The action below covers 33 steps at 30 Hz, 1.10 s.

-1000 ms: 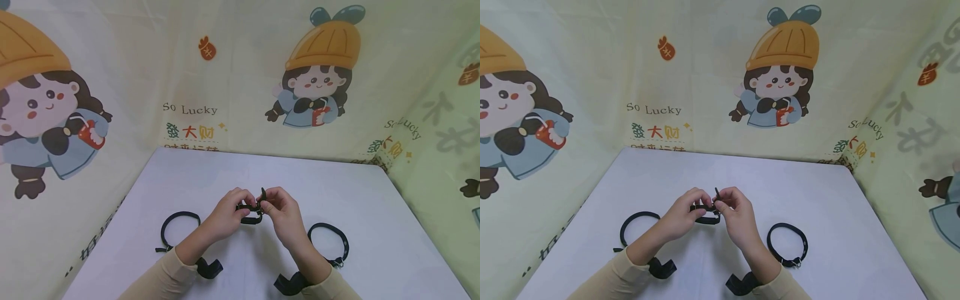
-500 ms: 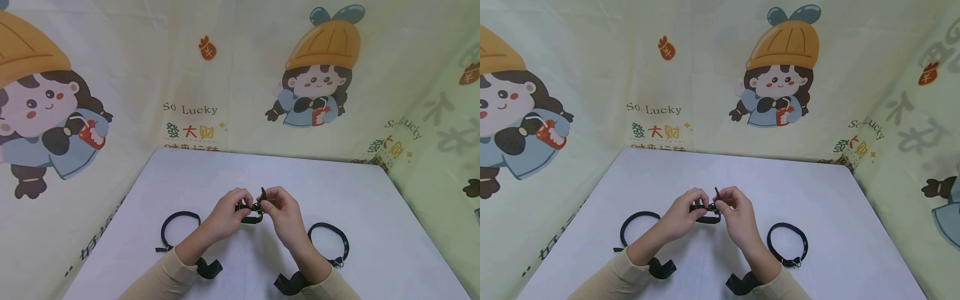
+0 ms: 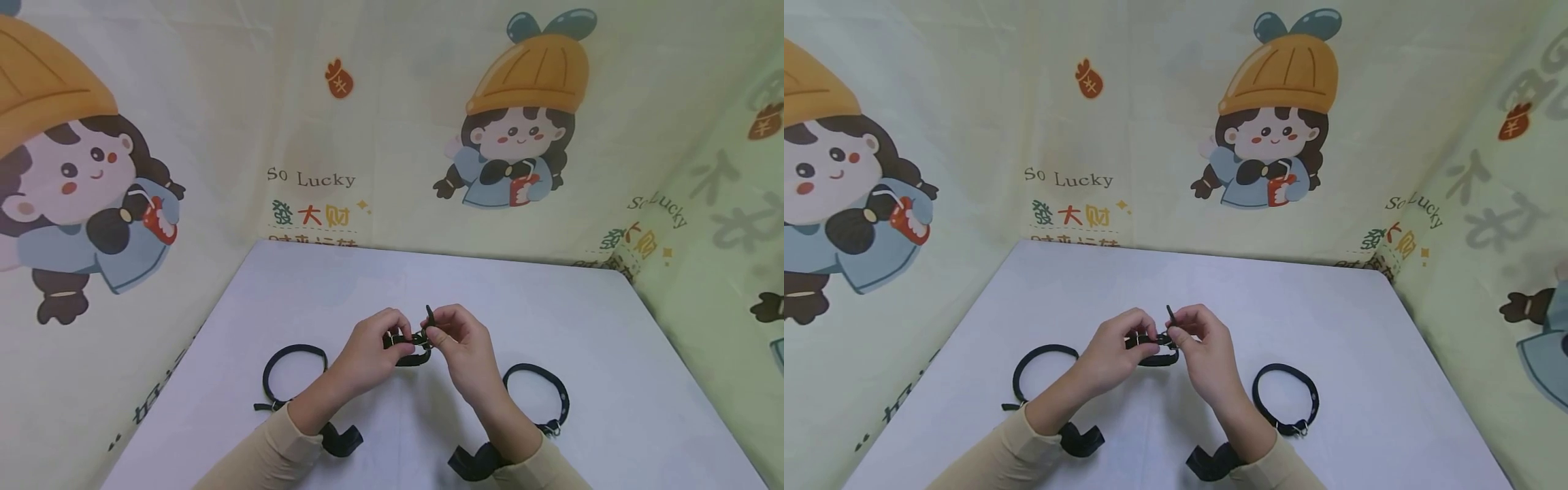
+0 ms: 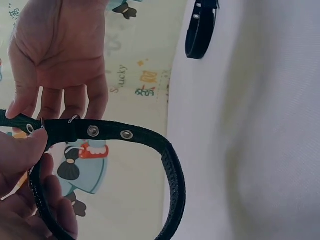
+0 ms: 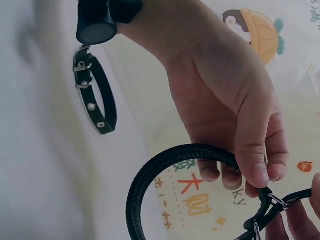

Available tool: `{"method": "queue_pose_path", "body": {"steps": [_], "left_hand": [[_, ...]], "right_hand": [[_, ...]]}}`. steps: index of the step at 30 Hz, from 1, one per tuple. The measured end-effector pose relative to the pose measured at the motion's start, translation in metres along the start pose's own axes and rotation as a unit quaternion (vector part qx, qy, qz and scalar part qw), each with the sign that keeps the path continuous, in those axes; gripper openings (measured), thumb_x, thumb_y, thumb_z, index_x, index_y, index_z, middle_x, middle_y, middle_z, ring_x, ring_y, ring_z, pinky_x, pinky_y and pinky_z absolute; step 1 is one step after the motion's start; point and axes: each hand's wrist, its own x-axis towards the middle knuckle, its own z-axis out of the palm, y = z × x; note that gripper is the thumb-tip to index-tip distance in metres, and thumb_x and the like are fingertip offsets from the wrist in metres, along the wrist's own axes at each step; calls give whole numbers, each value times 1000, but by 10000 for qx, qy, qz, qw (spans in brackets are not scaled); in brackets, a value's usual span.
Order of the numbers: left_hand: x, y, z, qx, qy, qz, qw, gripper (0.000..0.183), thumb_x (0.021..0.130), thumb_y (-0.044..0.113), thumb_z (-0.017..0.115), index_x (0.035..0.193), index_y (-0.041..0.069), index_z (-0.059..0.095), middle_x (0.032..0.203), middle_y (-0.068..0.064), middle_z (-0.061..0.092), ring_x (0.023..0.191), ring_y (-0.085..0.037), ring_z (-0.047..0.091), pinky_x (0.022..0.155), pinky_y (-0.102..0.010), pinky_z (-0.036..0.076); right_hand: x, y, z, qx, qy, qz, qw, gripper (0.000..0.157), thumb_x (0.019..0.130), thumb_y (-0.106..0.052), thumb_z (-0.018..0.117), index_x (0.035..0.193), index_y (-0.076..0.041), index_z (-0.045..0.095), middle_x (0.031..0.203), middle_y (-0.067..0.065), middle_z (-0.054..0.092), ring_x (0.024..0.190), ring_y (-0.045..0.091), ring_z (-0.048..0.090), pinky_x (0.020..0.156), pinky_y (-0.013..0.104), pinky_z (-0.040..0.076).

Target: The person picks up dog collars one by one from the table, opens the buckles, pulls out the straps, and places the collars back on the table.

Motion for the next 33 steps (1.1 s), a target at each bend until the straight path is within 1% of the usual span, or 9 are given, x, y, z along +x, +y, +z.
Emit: {"method": "queue_pose_path", "body": {"steps": [3, 8, 15, 18, 22, 25, 29, 31, 33], "left_hand": [[-1, -1, 1, 42, 233, 96, 9997, 26, 92, 4, 84, 95, 25, 68, 92, 6, 66, 83, -17, 63, 69, -26, 56], [-3, -1, 1, -95, 545, 158, 9983, 26, 90, 5, 86, 101, 24, 71, 93, 8, 73, 84, -14, 65, 73, -26, 58], [-3, -1, 2, -320, 850, 354, 9952, 36, 88, 3, 88, 112, 21, 69, 98, 7, 75, 86, -12, 68, 77, -30, 60], [-4, -1, 2, -367, 918, 396, 9943, 37, 88, 4, 88, 114, 20, 68, 99, 8, 74, 89, -12, 69, 79, -32, 61], [-5, 0, 2, -369, 970, 353, 9940, 38, 89, 6, 88, 116, 24, 67, 98, 12, 73, 92, -10, 69, 81, -33, 62], [-5, 0, 2, -374, 990, 381, 9937, 38, 90, 7, 87, 117, 24, 67, 97, 13, 74, 93, -10, 70, 80, -31, 62], [-5, 0, 2, -416, 1043, 529, 9923, 38, 90, 4, 86, 120, 20, 68, 99, 8, 76, 94, -10, 72, 80, -27, 62], [-6, 1, 1, -486, 1081, 566, 9913, 39, 90, 3, 85, 121, 19, 68, 101, 7, 76, 94, -11, 72, 81, -26, 63], [-6, 1, 1, -570, 1119, 575, 9904, 39, 90, 2, 85, 121, 19, 68, 102, 6, 76, 94, -11, 72, 82, -26, 63]], "right_hand": [[0, -1, 1, -91, 60, -17, 9999, 15, 99, -3, 75, 112, -9, 72, 111, 11, 77, 109, 21, 72, 94, 32, 59], [1, -1, 2, -113, 85, -85, 9999, 15, 98, -4, 77, 111, -9, 73, 109, 7, 77, 109, 21, 72, 96, 36, 59], [-1, -1, 3, -92, -114, -275, 9995, 17, 98, -3, 77, 112, -13, 75, 114, 7, 75, 107, 24, 75, 91, 32, 62], [-1, -2, 3, -122, -164, -448, 9988, 18, 97, -3, 77, 112, -13, 75, 114, 5, 75, 107, 24, 75, 97, 38, 61], [-2, -3, 3, -195, -221, -714, 9970, 20, 96, -4, 79, 113, -13, 75, 113, 3, 75, 111, 19, 72, 105, 47, 57], [-3, -2, 2, -128, -272, -901, 9955, 24, 95, -3, 80, 115, -12, 73, 116, 3, 75, 114, 17, 71, 105, 45, 58], [-3, 0, -1, -4, -333, -1075, 9936, 31, 93, 3, 79, 120, -9, 71, 121, 7, 74, 116, 17, 72, 104, 39, 60], [-3, 2, -2, -6, -345, -1077, 9936, 34, 92, 6, 78, 122, -8, 70, 123, 9, 74, 116, 17, 72, 106, 39, 59], [-2, 4, -4, -58, -319, -1036, 9941, 37, 91, 8, 78, 124, -7, 69, 123, 9, 74, 117, 18, 72, 107, 43, 59]]}}
